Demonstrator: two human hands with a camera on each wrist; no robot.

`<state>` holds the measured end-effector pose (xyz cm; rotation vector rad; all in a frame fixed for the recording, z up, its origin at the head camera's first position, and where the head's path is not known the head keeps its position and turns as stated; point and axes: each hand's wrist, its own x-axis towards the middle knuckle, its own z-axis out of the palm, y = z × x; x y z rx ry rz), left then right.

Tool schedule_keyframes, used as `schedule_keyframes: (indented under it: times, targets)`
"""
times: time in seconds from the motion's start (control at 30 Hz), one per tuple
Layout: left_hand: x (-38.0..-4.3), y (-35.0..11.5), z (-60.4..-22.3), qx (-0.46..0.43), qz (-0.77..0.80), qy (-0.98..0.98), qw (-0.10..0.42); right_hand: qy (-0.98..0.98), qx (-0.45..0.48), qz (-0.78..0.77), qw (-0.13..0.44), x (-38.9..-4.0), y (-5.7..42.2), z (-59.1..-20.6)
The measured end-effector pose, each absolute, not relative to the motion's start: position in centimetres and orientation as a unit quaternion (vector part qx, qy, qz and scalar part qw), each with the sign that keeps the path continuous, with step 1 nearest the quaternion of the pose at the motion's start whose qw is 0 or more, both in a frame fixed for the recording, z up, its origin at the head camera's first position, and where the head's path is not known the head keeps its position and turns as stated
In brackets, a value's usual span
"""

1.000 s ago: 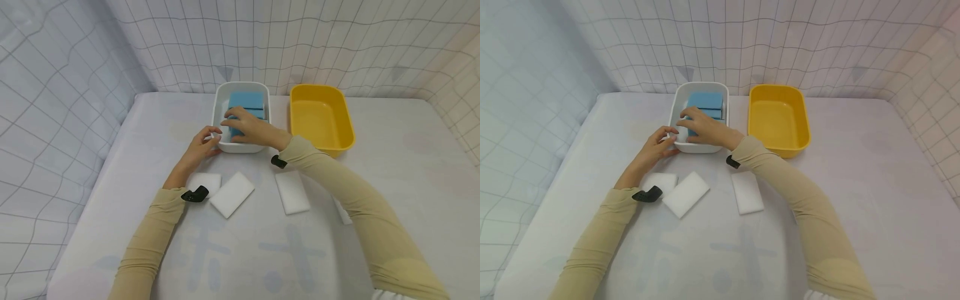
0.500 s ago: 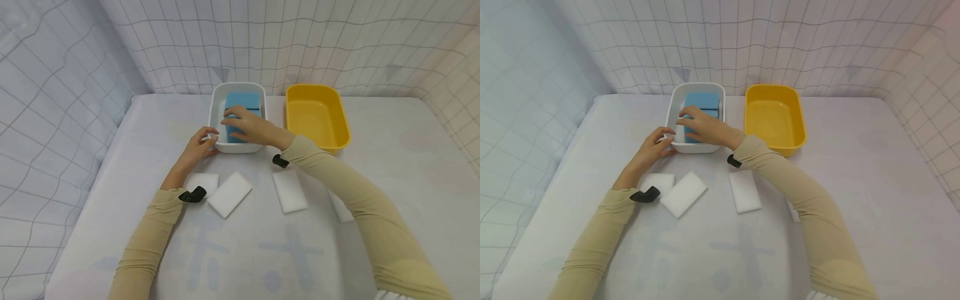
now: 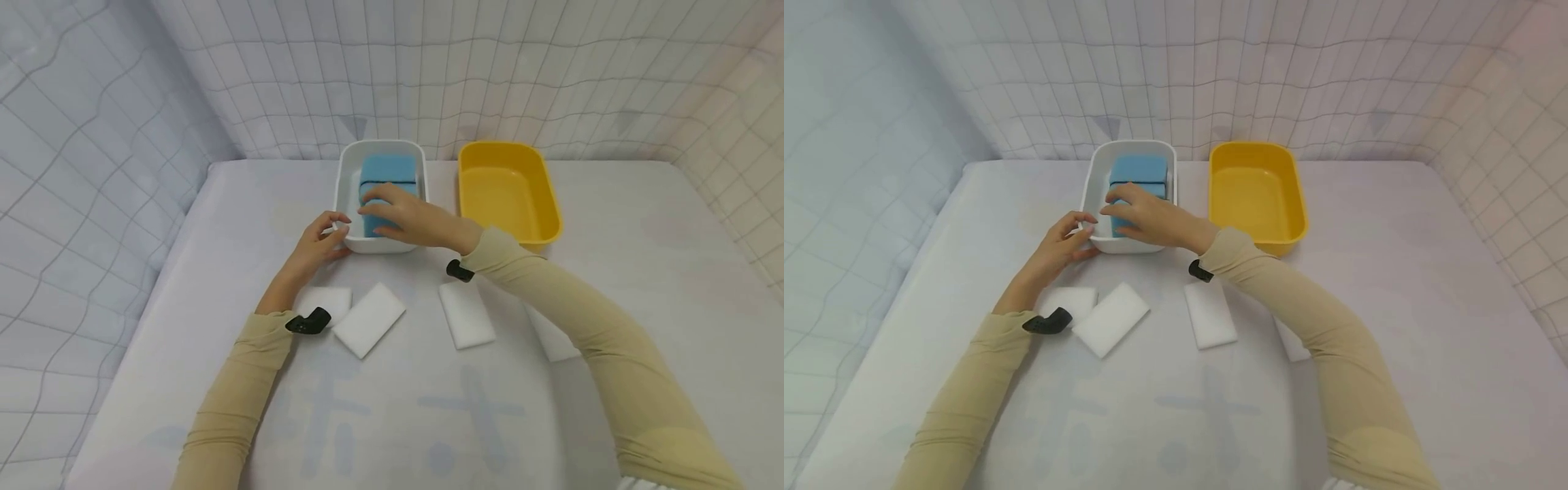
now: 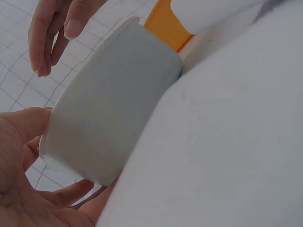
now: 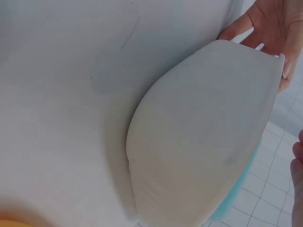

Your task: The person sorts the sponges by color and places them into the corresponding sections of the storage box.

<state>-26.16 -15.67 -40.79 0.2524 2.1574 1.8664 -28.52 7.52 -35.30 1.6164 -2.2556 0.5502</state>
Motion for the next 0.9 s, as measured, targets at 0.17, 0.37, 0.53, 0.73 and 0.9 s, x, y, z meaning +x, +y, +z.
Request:
schedule_keyframes:
  times: [0.17,0.37,0.53,0.73,0.9]
  targets:
    - [-25.9,-15.7,-41.0,0.086,0.643,0.749,0.139,-0.792,0.561,0.181,0.155,-28.1,8.0,-35.4]
    - [-25.9,-15.6,-40.9,0.085,0.641,0.750,0.141,-0.798,0.548,0.191,0.161,-27.7,8.9,-35.0]
    - [-25.9,-15.5,-40.7,0.085,0.629,0.760,0.135,-0.795,0.547,0.206,0.161,-27.5,10.0,-34.9]
    - [-25.6,-15.4,-40.2,0.105,0.611,0.775,0.126,-0.796,0.544,0.204,0.170,-27.1,11.4,-34.8]
    - [-25.4,-15.3,-39.9,0.115,0.576,0.802,0.110,-0.816,0.519,0.204,0.155,-26.6,12.6,-34.3]
